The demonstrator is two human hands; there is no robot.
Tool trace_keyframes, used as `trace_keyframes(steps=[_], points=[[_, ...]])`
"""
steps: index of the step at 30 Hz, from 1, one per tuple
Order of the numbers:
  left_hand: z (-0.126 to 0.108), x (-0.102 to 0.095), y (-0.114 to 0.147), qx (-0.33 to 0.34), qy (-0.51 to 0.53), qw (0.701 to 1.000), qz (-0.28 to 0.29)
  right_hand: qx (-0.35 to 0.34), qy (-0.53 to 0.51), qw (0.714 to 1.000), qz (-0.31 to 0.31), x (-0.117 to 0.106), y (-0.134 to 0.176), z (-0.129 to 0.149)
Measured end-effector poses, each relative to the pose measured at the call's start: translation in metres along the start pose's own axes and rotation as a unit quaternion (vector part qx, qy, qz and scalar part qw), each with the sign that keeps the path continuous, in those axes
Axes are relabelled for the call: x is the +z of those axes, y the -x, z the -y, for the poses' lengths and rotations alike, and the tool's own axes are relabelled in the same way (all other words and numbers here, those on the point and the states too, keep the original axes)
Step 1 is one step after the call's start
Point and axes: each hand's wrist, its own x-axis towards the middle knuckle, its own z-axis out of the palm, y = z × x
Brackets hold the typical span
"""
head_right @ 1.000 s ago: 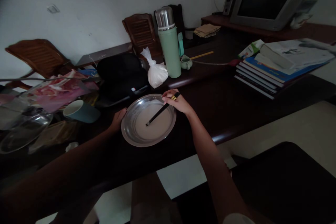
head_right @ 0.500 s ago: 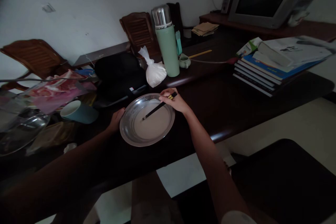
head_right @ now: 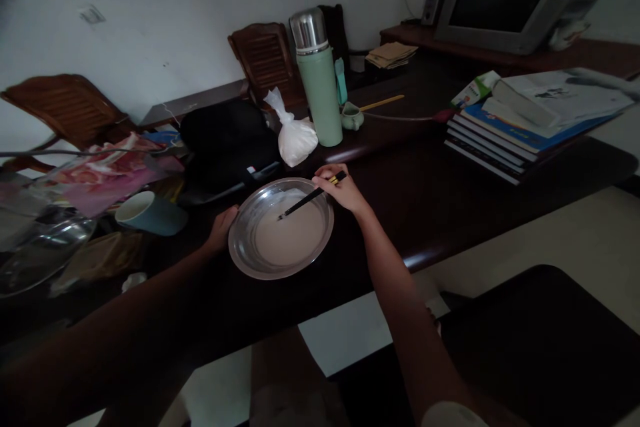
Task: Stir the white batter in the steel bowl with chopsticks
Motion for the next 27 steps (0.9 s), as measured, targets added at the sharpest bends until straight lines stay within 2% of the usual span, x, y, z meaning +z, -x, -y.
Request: trace_keyframes(steps=[2, 8, 14, 16, 20, 22, 25, 27], points=[[0.001, 0.0, 0.0, -0.002, -0.004, 1.0, 0.0, 0.003, -0.007, 1.0, -0.019, -0.006, 0.0, 0.0], [0.001, 0.0, -0.001, 0.004, -0.01, 1.0, -0.001, -0.025, -0.012, 0.997, 0.079, 0.002, 0.003, 0.006], [0.0, 0.0, 0.0, 0.005, -0.043, 0.999, 0.0, 0.002, -0.012, 1.0, -0.027, -0.004, 0.001, -0.001], [-0.001, -0.001, 0.001, 0.006, -0.058, 0.998, -0.002, 0.001, -0.025, 1.0, -0.013, -0.007, 0.001, 0.001], [0.0, -0.001, 0.001, -0.001, -0.081, 0.997, -0.004, -0.022, -0.022, 0.998, 0.063, 0.0, 0.003, 0.007], [0.001, -0.001, 0.001, -0.003, -0.086, 0.996, -0.003, -0.021, -0.012, 0.998, 0.052, 0.002, 0.003, 0.006], [0.002, -0.001, 0.0, 0.004, -0.08, 0.997, -0.006, -0.006, -0.011, 1.0, -0.009, -0.001, 0.002, 0.003], [0.002, -0.001, 0.0, 0.009, -0.076, 0.997, -0.008, 0.002, -0.022, 1.0, -0.016, -0.005, 0.002, 0.003]])
